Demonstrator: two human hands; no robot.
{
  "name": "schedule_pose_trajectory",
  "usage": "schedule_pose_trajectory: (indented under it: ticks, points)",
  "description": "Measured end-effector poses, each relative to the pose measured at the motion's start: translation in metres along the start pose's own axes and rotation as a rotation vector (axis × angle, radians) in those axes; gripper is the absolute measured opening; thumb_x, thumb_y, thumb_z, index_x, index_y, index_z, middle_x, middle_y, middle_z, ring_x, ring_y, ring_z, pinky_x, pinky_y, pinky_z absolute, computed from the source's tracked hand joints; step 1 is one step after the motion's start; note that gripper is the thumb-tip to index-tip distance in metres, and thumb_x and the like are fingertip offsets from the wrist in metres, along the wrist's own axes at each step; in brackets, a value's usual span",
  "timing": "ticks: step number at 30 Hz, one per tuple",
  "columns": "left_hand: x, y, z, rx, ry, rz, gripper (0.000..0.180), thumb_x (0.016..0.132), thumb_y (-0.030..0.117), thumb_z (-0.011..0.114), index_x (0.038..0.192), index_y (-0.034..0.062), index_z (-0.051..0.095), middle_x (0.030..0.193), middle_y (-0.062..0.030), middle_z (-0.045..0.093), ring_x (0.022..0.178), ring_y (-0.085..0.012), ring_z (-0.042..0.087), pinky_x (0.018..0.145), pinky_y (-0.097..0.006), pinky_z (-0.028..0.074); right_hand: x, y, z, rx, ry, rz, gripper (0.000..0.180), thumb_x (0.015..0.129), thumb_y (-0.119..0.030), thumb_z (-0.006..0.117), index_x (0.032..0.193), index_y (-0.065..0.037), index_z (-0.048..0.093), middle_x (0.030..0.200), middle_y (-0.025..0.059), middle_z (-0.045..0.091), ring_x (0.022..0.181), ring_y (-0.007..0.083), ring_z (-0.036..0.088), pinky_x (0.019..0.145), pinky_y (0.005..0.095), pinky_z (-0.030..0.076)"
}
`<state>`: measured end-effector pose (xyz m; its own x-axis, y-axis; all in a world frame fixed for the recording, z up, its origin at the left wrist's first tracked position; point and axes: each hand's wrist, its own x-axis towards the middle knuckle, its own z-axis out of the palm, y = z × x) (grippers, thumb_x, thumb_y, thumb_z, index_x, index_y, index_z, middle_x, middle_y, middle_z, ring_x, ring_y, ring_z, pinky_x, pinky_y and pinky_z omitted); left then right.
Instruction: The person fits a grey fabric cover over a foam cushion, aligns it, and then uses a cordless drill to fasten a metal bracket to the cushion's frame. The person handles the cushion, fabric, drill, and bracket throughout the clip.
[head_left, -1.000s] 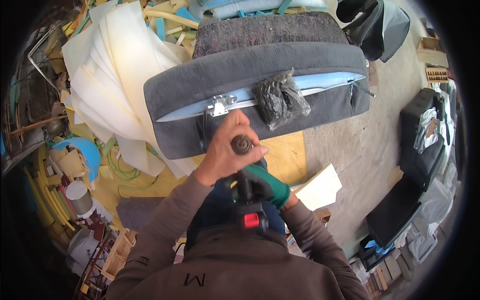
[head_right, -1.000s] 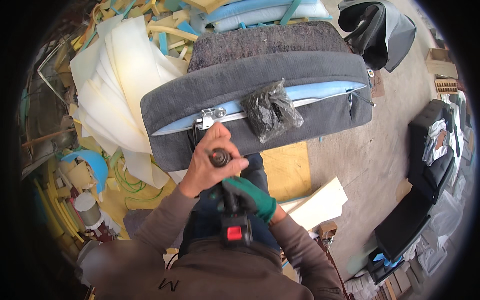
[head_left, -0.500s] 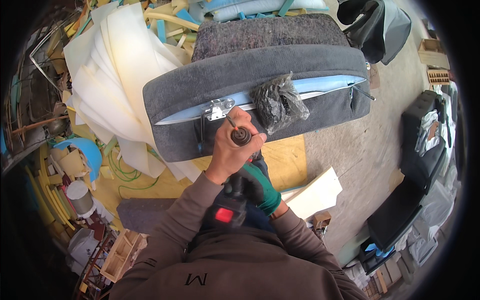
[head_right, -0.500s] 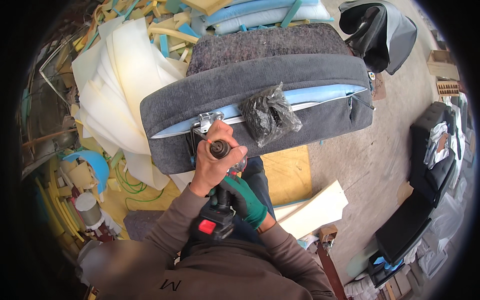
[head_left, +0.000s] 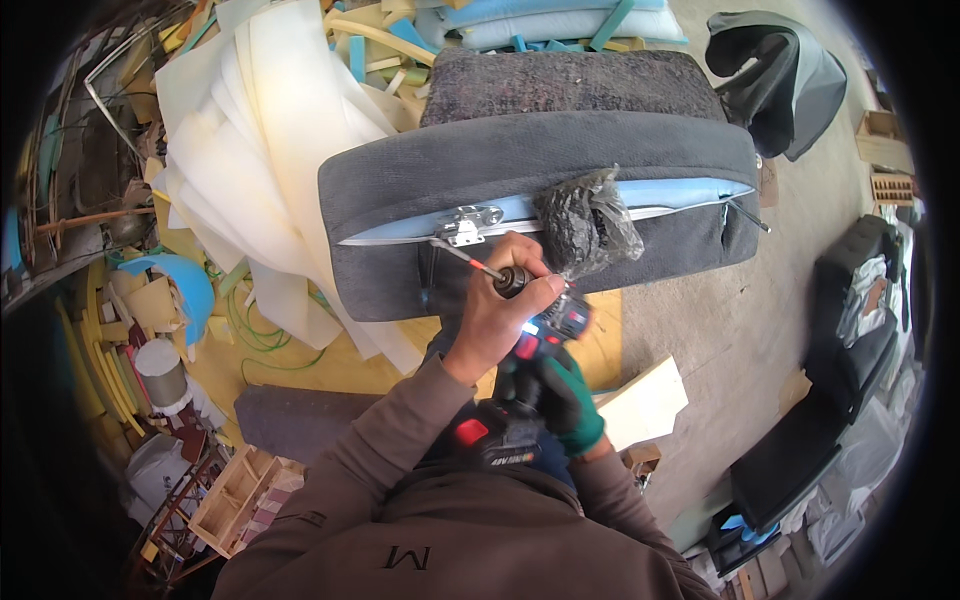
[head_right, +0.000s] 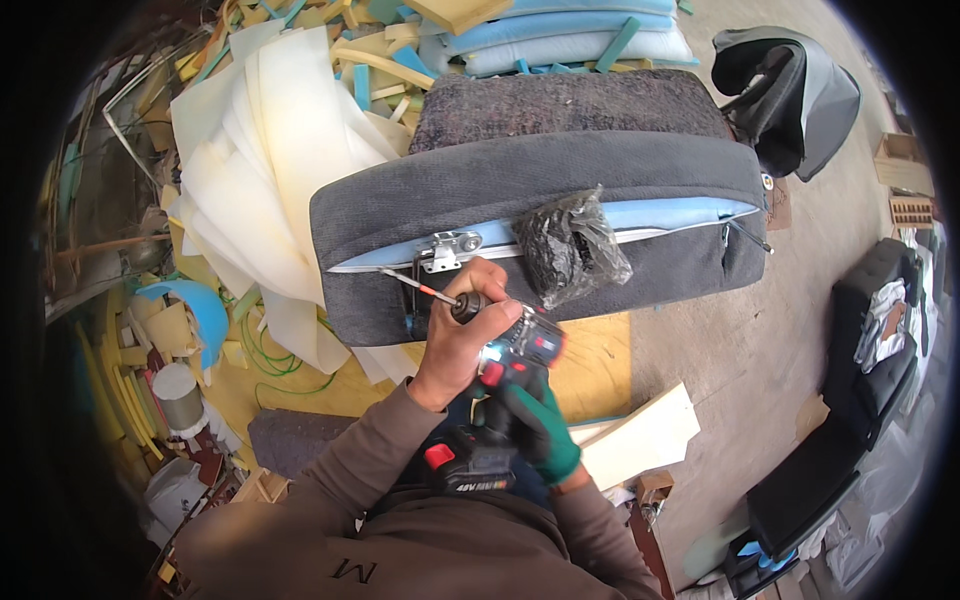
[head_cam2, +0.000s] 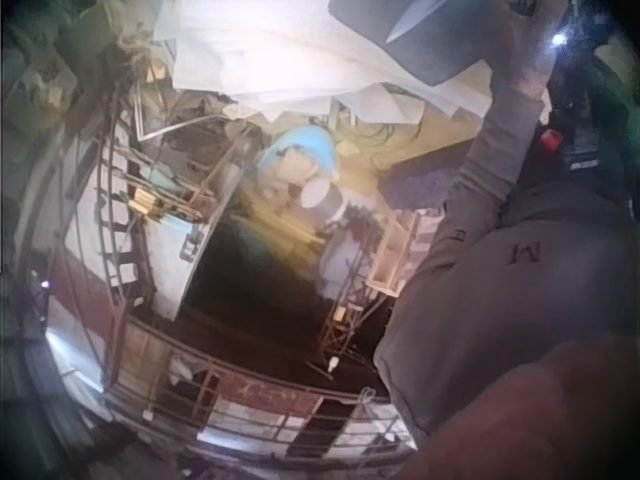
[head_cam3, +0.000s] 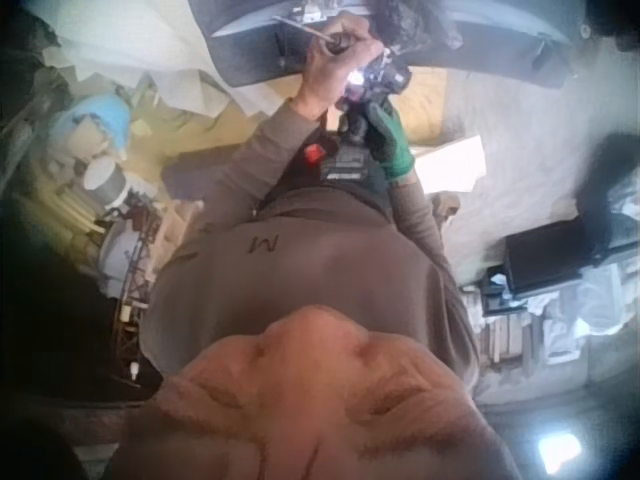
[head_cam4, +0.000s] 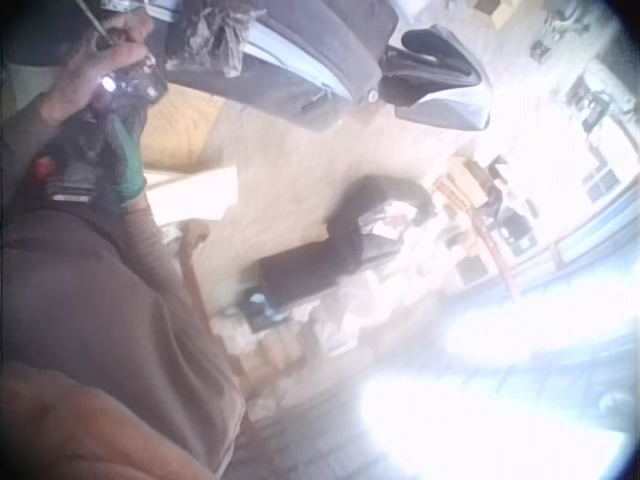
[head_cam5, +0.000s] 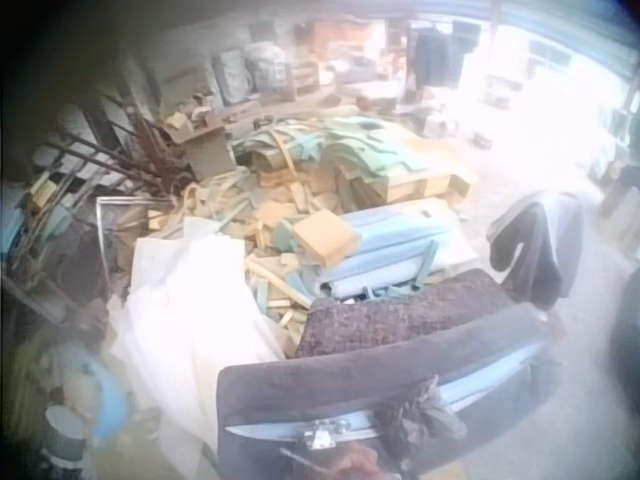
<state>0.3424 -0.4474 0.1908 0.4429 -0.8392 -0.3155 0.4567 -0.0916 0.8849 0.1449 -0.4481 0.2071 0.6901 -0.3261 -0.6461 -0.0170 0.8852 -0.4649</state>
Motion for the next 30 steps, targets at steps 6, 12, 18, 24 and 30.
schedule_pose_trajectory:
  ticks: [6,12,18,24,30]
  points:
    - [-0.024,0.040,0.021,-0.281,-0.361,-0.097,0.032,0.101,0.034,0.085,0.112,0.0113,0.066,0.122,-0.0026,0.057,0.111,-0.0126,0.052,0.104,-0.033,0.042,-0.056,-0.016,-0.019,0.004,0.037,0.005,0.094,0.095,-0.057,0.090,0.160,0.003,0.058,0.127,0.0253,0.078,0.103,0.0405,0.081,0.093,0.0493,0.066]
    - [-0.028,0.005,-0.023,-0.147,-0.186,-0.317,0.064,0.098,0.021,0.086,0.152,0.0036,0.056,0.129,-0.0030,0.059,0.115,-0.0088,0.053,0.100,-0.027,0.049,-0.043,-0.027,-0.032,0.088,0.053,-0.100,0.071,0.100,-0.035,0.079,0.154,0.007,0.059,0.088,0.0186,0.073,0.070,0.0259,0.070,0.066,0.0361,0.056]
    - [-0.057,-0.005,-0.089,-0.182,0.011,-0.349,0.037,0.116,0.003,0.049,0.150,-0.0023,0.062,0.133,-0.0086,0.068,0.107,-0.0138,0.061,0.098,-0.030,0.053,-0.103,-0.084,-0.027,-0.923,0.426,-0.426,0.070,0.090,-0.029,0.094,0.150,-0.004,0.066,0.126,0.0169,0.078,0.094,0.0303,0.079,0.082,0.0397,0.064]
    - [-0.050,0.013,-0.088,-0.323,0.056,-0.266,0.053,0.127,0.028,0.048,0.170,-0.0031,0.044,0.157,-0.0249,0.066,0.133,-0.0309,0.074,0.113,-0.042,0.062,-0.063,-0.056,-0.029,-0.084,0.070,-0.023,0.069,0.091,-0.018,0.097,0.150,0.002,0.068,0.117,0.0108,0.081,0.096,0.0237,0.078,0.088,0.0404,0.064]
    - [-0.042,0.012,-0.092,-0.428,0.117,-0.266,0.052,0.128,0.033,0.047,0.168,-0.0003,0.048,0.152,-0.0265,0.071,0.135,-0.0349,0.076,0.111,-0.044,0.066,-0.066,-0.033,-0.044,-0.193,-0.034,-0.013,0.081,0.089,-0.021,0.100,0.159,0.001,0.065,0.144,0.0117,0.076,0.127,0.0255,0.075,0.112,0.0450,0.061]
